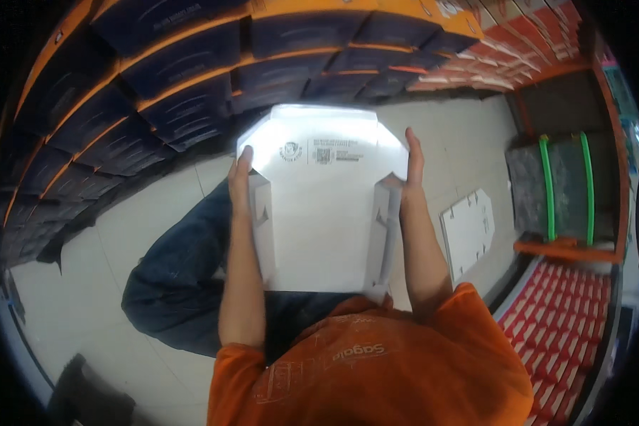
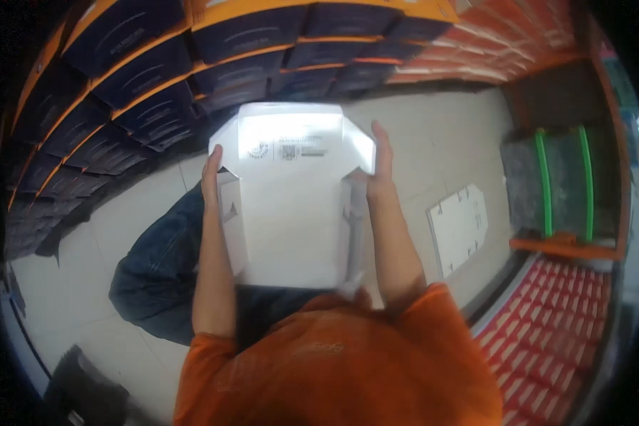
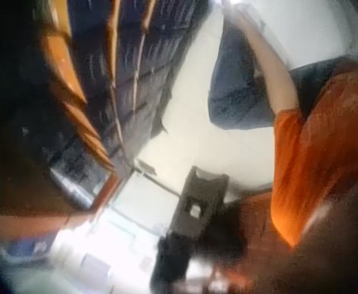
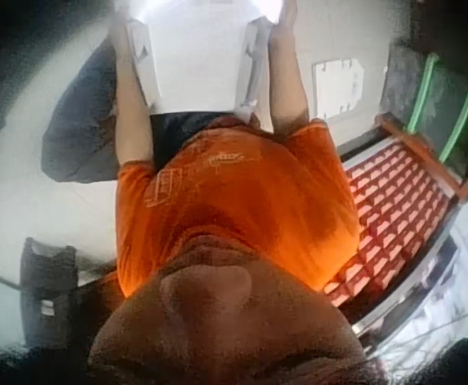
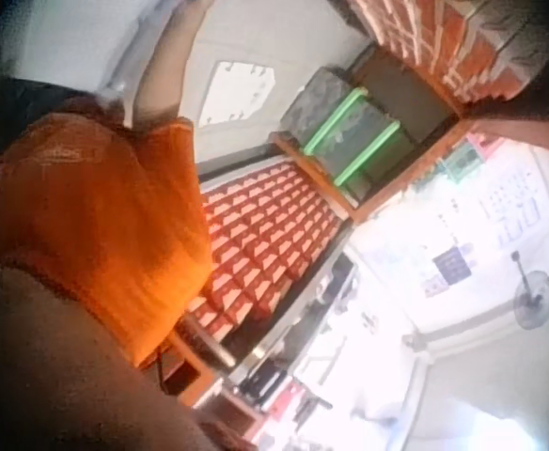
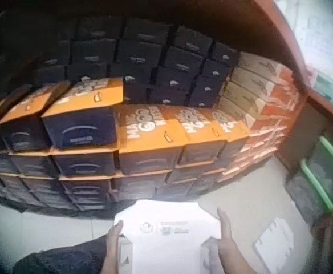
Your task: The person folds flat cardboard cutouts into rectangular food takeout boxes by hand and stacks them onto a shelf in a storage area.
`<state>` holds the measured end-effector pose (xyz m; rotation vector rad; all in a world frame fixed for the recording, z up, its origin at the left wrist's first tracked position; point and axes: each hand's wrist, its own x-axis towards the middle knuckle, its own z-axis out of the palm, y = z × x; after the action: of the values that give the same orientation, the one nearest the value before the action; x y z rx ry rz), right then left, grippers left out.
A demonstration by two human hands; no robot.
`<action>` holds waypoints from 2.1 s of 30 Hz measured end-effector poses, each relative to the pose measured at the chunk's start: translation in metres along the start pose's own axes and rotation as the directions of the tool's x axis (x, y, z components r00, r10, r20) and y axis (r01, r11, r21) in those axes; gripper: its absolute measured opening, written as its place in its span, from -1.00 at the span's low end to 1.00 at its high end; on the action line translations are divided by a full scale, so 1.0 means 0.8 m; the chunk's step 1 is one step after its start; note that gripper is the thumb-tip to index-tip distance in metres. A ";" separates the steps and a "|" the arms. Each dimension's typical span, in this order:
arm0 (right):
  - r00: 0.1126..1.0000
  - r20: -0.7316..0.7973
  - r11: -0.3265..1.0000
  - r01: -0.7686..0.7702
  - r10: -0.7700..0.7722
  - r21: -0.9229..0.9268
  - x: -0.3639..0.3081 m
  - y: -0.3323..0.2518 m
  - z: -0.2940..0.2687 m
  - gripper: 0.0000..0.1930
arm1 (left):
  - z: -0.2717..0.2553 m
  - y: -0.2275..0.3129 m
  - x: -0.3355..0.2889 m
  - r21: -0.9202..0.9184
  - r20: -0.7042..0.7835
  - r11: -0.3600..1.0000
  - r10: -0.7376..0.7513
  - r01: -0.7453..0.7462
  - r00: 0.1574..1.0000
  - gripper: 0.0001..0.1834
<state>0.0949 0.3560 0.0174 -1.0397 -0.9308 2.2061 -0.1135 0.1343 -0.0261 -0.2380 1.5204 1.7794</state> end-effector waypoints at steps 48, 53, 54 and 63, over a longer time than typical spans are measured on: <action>0.910 0.332 0.869 -0.057 0.248 -0.492 -0.198 0.116 -0.247 0.05 | -0.151 -0.022 -0.106 0.435 0.543 0.856 -0.002 -0.279 0.840 0.19; 0.903 0.127 0.784 -0.277 0.410 -0.556 -0.326 0.147 -0.221 -0.08 | -0.093 -0.088 -0.217 0.499 0.401 0.806 0.113 -0.320 0.909 -0.37; 0.941 -0.012 0.831 -0.306 0.339 -0.466 -0.315 0.141 -0.214 -0.12 | -0.072 -0.080 -0.215 0.485 0.303 0.825 0.152 -0.290 0.941 -0.48; 0.954 -0.297 0.389 -0.255 -0.050 -0.885 -0.216 0.109 -0.039 -0.54 | -0.018 -0.086 -0.185 0.265 0.155 0.901 0.312 -0.344 0.937 -0.64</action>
<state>0.2039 0.1927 0.0133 -1.8662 -2.1033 1.3938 0.0279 0.0581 0.0045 0.2745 1.7960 1.7569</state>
